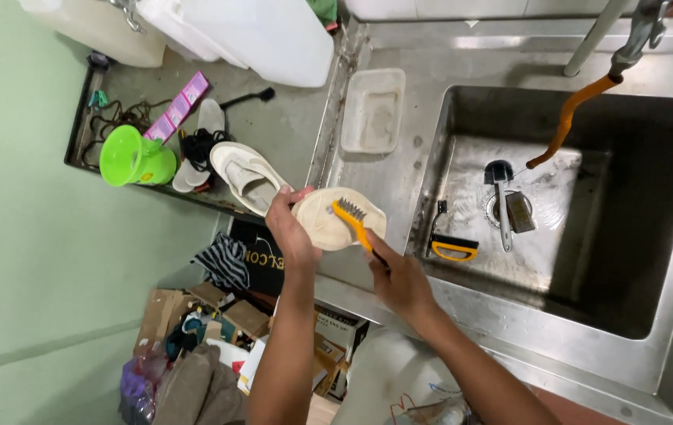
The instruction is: The person scrubs the sole of a white shoe with a toothbrush and then uses a larger yellow brush to clean the same sole. The shoe is held over a stainless steel sink while the person works.
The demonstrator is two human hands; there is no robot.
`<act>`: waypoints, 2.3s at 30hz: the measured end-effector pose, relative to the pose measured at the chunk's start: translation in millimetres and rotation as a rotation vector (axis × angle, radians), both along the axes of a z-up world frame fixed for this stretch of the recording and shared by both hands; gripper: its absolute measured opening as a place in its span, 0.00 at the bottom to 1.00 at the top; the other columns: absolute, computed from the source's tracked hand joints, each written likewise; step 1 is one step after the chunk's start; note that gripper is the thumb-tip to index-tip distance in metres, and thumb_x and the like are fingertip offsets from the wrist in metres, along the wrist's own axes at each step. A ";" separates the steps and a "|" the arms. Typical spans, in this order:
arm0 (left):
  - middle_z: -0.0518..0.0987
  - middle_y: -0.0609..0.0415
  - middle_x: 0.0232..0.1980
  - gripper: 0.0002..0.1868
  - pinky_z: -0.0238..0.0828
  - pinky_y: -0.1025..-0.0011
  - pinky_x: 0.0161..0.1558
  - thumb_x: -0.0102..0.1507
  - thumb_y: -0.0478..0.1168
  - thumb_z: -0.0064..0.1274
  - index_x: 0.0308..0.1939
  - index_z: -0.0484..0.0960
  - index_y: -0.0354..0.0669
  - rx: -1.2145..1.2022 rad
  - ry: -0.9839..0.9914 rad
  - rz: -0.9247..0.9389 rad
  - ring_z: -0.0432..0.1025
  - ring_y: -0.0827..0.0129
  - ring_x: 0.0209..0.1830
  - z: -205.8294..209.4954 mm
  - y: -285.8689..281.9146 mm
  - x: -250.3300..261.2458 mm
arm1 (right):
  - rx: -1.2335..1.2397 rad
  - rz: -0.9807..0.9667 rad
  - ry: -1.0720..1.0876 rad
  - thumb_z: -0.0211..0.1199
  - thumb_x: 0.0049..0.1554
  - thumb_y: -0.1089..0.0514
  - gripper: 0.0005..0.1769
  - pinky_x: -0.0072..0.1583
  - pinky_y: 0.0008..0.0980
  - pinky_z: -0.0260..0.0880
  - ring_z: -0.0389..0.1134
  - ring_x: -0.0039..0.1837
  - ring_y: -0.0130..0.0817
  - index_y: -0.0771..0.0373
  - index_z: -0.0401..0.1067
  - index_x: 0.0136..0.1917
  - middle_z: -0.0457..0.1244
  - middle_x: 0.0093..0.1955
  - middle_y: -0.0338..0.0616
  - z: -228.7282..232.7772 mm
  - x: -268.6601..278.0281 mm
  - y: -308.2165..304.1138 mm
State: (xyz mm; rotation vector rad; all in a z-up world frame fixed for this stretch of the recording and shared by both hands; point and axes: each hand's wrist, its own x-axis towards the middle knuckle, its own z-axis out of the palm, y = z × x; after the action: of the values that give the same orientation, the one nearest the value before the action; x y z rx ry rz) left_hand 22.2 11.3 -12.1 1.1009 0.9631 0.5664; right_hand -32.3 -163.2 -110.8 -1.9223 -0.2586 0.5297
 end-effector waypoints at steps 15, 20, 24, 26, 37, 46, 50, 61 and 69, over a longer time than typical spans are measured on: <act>0.87 0.41 0.39 0.26 0.75 0.55 0.51 0.70 0.58 0.39 0.28 0.78 0.45 0.050 -0.171 -0.157 0.80 0.53 0.44 -30.7 16.6 2.7 | 0.024 0.014 0.046 0.52 0.68 0.44 0.31 0.36 0.37 0.58 0.57 0.28 0.24 0.41 0.62 0.83 0.56 0.25 0.32 17.5 -8.6 -4.0; 0.86 0.43 0.34 0.36 0.69 0.55 0.48 0.68 0.64 0.30 0.22 0.79 0.42 -0.155 -0.248 -0.103 0.78 0.51 0.40 -26.8 16.0 0.7 | 0.078 0.116 0.028 0.51 0.70 0.47 0.32 0.38 0.39 0.59 0.55 0.29 0.35 0.39 0.57 0.85 0.57 0.27 0.40 -11.7 -51.7 -5.0; 0.84 0.45 0.34 0.38 0.69 0.54 0.47 0.64 0.69 0.31 0.23 0.80 0.41 -0.137 -0.407 -0.087 0.75 0.50 0.40 -30.2 8.4 -1.6 | 0.111 0.059 0.020 0.54 0.70 0.49 0.33 0.36 0.36 0.59 0.55 0.28 0.30 0.32 0.55 0.86 0.58 0.27 0.37 -20.4 -46.8 3.1; 0.84 0.46 0.34 0.38 0.68 0.54 0.48 0.64 0.69 0.29 0.23 0.78 0.42 -0.136 -0.394 -0.100 0.75 0.50 0.41 -29.3 9.2 -7.1 | 0.118 0.081 -0.024 0.52 0.70 0.48 0.31 0.34 0.39 0.57 0.56 0.26 0.33 0.37 0.57 0.85 0.58 0.26 0.37 -11.9 -52.8 -0.2; 0.84 0.45 0.33 0.40 0.84 0.71 0.39 0.68 0.73 0.25 0.26 0.77 0.46 -0.108 -0.364 -0.100 0.82 0.64 0.33 -14.5 -0.2 -8.4 | 0.040 0.053 -0.046 0.59 0.63 0.48 0.29 0.44 0.54 0.72 0.75 0.38 0.60 0.35 0.71 0.77 0.68 0.27 0.53 18.3 -27.2 -9.9; 0.82 0.43 0.33 0.41 0.83 0.71 0.39 0.66 0.74 0.29 0.26 0.76 0.41 -0.138 -0.450 -0.033 0.80 0.63 0.31 -15.4 -6.2 -0.7 | 0.030 0.035 0.081 0.57 0.64 0.48 0.28 0.46 0.56 0.73 0.75 0.42 0.68 0.35 0.72 0.77 0.71 0.32 0.63 42.7 -24.8 -10.3; 0.83 0.42 0.33 0.42 0.83 0.71 0.39 0.65 0.76 0.30 0.26 0.76 0.40 -0.124 -0.437 -0.018 0.81 0.63 0.32 -18.6 -11.4 -2.5 | -0.010 0.029 0.080 0.56 0.65 0.46 0.28 0.47 0.54 0.74 0.76 0.41 0.62 0.33 0.70 0.77 0.71 0.31 0.58 43.7 -27.8 -11.4; 0.81 0.42 0.32 0.44 0.82 0.73 0.36 0.66 0.76 0.29 0.27 0.76 0.39 -0.089 -0.423 -0.046 0.80 0.65 0.30 -22.5 -10.6 -0.9 | 0.083 -0.015 0.031 0.58 0.65 0.50 0.25 0.41 0.43 0.74 0.73 0.31 0.51 0.41 0.75 0.75 0.70 0.27 0.55 38.6 -27.5 -9.5; 0.82 0.45 0.31 0.42 0.82 0.75 0.36 0.68 0.76 0.29 0.27 0.77 0.42 -0.071 -0.429 -0.092 0.80 0.67 0.30 -28.1 -5.0 -2.7 | 0.061 -0.040 -0.111 0.60 0.65 0.45 0.26 0.42 0.46 0.72 0.75 0.35 0.53 0.40 0.73 0.76 0.70 0.26 0.51 15.2 -20.8 -12.5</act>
State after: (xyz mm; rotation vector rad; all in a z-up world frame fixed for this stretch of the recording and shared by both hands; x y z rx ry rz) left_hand 19.4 6.3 -40.2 0.9062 0.5524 0.6550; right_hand -53.1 -175.7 -95.6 -1.8960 -0.3044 0.3848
